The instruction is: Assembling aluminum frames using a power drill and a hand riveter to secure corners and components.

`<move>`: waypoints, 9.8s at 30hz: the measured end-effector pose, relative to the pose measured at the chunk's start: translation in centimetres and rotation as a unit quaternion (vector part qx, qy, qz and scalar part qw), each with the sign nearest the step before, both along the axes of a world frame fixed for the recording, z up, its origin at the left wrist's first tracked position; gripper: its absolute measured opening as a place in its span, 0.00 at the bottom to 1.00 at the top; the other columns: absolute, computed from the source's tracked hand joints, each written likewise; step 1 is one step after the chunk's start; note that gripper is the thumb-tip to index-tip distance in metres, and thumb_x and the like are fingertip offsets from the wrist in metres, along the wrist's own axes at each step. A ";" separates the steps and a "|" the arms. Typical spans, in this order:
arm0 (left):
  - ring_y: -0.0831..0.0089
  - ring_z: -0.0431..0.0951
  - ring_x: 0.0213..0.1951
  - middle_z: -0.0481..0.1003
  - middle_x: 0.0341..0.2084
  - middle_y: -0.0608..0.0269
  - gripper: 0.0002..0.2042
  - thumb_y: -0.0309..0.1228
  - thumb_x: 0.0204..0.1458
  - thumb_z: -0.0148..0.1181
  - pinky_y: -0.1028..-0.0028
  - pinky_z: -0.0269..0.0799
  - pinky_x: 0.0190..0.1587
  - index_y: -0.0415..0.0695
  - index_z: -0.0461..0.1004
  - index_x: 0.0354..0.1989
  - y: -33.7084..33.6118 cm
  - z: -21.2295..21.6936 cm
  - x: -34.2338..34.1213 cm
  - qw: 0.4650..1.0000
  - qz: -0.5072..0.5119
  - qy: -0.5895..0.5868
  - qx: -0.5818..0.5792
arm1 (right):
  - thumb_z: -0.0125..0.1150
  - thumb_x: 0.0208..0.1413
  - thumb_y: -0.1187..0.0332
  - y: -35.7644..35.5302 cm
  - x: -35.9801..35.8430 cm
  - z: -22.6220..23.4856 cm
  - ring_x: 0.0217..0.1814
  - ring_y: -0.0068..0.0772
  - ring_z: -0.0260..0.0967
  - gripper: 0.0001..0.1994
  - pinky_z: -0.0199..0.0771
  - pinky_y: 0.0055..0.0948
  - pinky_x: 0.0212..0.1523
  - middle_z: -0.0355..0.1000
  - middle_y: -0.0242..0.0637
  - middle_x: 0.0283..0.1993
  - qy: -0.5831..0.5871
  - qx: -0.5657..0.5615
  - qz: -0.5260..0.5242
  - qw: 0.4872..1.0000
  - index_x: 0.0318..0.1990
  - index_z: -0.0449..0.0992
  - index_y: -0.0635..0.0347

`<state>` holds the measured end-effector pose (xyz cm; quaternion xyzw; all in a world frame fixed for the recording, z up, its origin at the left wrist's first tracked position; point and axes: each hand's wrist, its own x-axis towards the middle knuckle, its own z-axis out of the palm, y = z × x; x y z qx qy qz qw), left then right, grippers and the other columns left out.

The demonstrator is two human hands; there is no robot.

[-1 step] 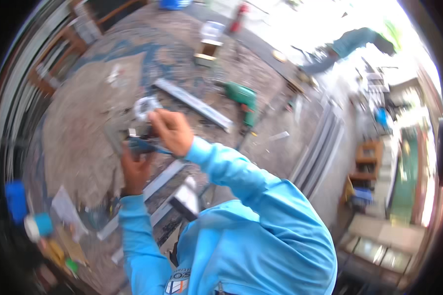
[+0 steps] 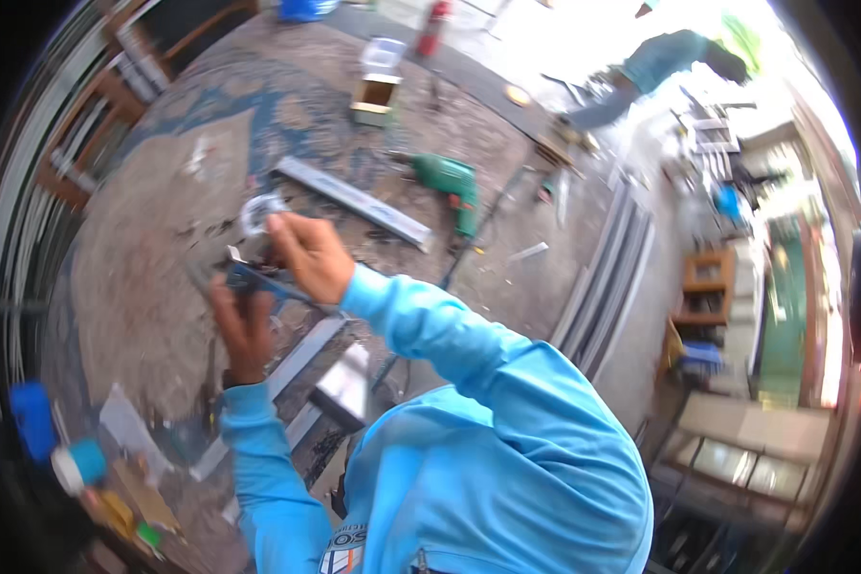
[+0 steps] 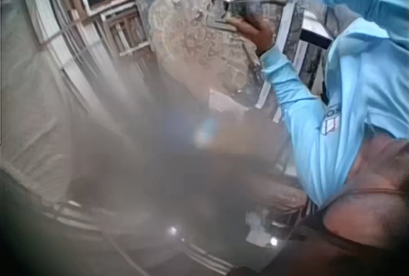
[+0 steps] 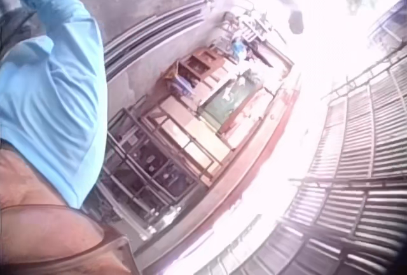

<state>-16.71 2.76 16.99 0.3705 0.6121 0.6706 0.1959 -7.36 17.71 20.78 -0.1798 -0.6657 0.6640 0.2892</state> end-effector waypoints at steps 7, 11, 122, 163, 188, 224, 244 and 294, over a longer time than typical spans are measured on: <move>0.66 0.74 0.53 0.74 0.52 0.53 0.16 0.33 0.69 0.46 0.67 0.70 0.56 0.35 0.70 0.56 1.8 3.8 -1.6 0.998 -0.061 -0.014 0.006 | 0.74 0.52 0.60 3.2 1.1 -1.3 0.42 0.27 0.66 0.33 0.71 0.30 0.42 0.64 0.35 0.38 0.042 -0.075 -0.083 0.993 0.52 0.54 0.62; 0.70 0.76 0.49 0.76 0.46 0.59 0.13 0.24 0.58 0.56 0.71 0.72 0.52 0.40 0.74 0.52 -5.1 -0.1 1.9 0.932 0.060 0.107 -0.342 | 0.58 0.65 0.56 9.6 10.5 -5.5 0.46 0.27 0.71 0.16 0.72 0.30 0.49 0.75 0.35 0.46 -0.042 -0.156 0.051 0.985 0.50 0.74 0.58; 0.48 0.73 0.52 0.76 0.48 0.51 0.26 0.49 0.47 0.69 0.52 0.67 0.57 0.45 0.76 0.50 -7.1 -19.4 15.7 0.860 -0.008 0.314 -0.403 | 0.67 0.59 0.52 18.0 8.6 -16.2 0.32 0.25 0.71 0.22 0.71 0.27 0.32 0.75 0.32 0.32 -0.348 -0.124 0.140 0.919 0.49 0.79 0.62; 0.57 0.73 0.42 0.71 0.39 0.59 0.27 0.45 0.41 0.75 0.56 0.69 0.43 0.48 0.72 0.48 -3.1 -17.2 16.4 0.848 -0.017 0.326 -0.419 | 0.72 0.49 0.65 21.1 24.9 -18.0 0.27 0.32 0.77 0.25 0.79 0.30 0.29 0.76 0.40 0.30 -0.388 -0.349 0.268 0.810 0.52 0.70 0.67; 0.59 0.73 0.44 0.73 0.43 0.61 0.29 0.41 0.38 0.76 0.57 0.66 0.44 0.47 0.71 0.50 -3.4 -17.7 16.7 0.840 -0.023 0.302 -0.451 | 0.77 0.48 0.69 18.5 21.7 -19.3 0.26 0.25 0.74 0.24 0.76 0.26 0.27 0.76 0.35 0.32 -0.457 -0.351 0.346 0.741 0.50 0.72 0.63; 0.58 0.74 0.43 0.74 0.42 0.60 0.24 0.41 0.41 0.73 0.59 0.68 0.43 0.47 0.74 0.47 -3.8 -17.3 16.7 0.849 -0.015 0.305 -0.430 | 0.78 0.41 0.69 16.2 18.5 -15.0 0.49 0.35 0.79 0.33 0.77 0.35 0.53 0.79 0.46 0.47 -0.290 -0.048 0.392 0.872 0.58 0.71 0.63; 0.55 0.71 0.51 0.72 0.47 0.56 0.25 0.41 0.46 0.68 0.55 0.66 0.53 0.46 0.72 0.52 -3.6 -13.9 16.4 0.817 -0.040 0.337 -0.465 | 0.61 0.56 0.39 33.7 26.5 -18.3 0.29 0.40 0.75 0.35 0.80 0.37 0.33 0.76 0.45 0.39 -0.261 -0.421 0.096 0.864 0.56 0.71 0.63; 0.48 0.81 0.43 0.81 0.40 0.50 0.09 0.28 0.48 0.66 0.55 0.77 0.46 0.47 0.81 0.39 14.9 -23.0 -19.7 0.821 -0.019 0.432 -0.374 | 0.59 0.59 0.61 1.8 20.9 2.3 0.44 0.61 0.74 0.14 0.71 0.55 0.43 0.75 0.53 0.38 -0.517 0.255 -0.066 0.815 0.46 0.66 0.58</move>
